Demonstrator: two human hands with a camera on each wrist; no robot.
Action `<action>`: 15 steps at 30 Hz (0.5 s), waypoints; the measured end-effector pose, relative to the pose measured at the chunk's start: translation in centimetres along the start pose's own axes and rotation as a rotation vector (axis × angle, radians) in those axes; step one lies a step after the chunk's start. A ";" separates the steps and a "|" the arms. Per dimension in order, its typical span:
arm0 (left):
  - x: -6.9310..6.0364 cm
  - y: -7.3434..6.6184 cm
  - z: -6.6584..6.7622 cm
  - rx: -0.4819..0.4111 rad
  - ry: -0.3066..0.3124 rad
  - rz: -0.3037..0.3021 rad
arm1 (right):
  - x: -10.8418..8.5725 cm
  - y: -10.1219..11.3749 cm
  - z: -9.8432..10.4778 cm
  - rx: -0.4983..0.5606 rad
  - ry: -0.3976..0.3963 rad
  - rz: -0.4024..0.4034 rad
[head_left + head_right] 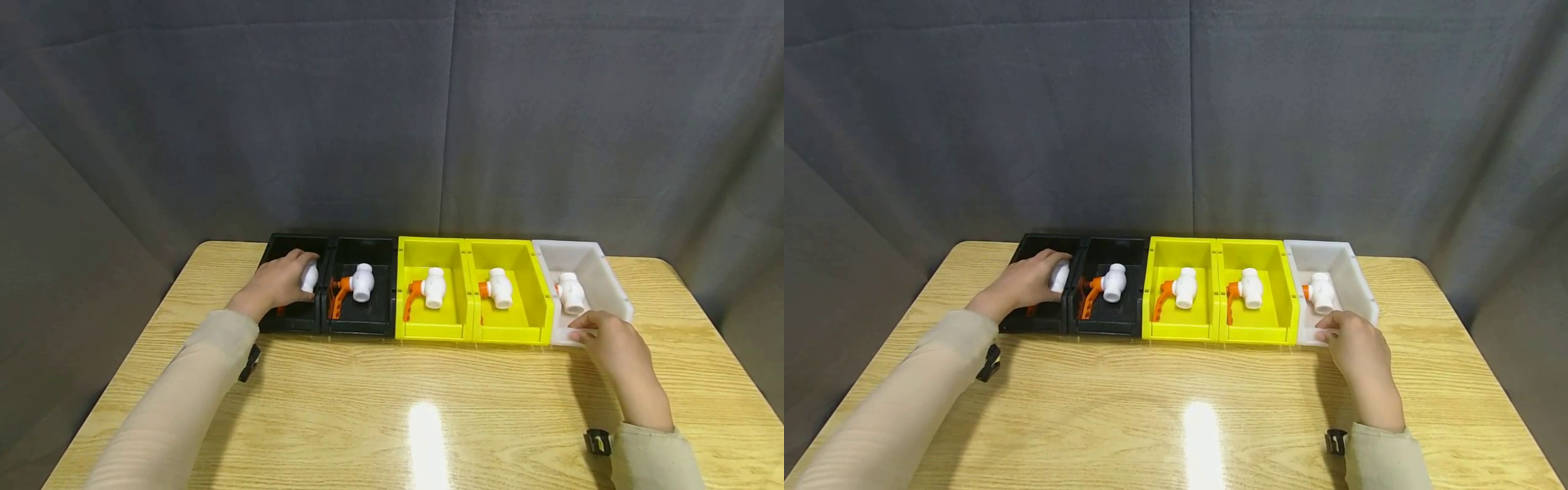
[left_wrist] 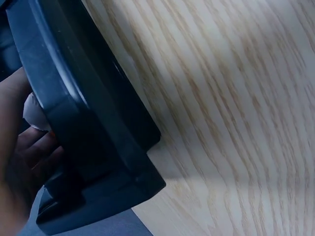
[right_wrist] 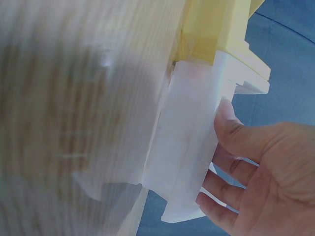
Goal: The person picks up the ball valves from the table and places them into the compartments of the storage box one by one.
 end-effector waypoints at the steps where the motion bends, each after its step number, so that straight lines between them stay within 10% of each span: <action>1: 0.0 0.0 -0.1 -0.001 0.005 -0.001 | 0.0 0.0 0.0 0.000 0.000 0.000; 15: 0.2 -0.3 -0.6 -0.024 0.084 0.035 | 0.1 0.0 0.1 -0.005 0.000 0.002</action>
Point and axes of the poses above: each hand's wrist, its own x-axis towards the middle knuckle, its own z-axis out of the back of the hand, y = z × x, the point moved 7 cm from there along x, towards the middle knuckle, and after that the axes turned 1 degree about -x, right-handed, at the moved point
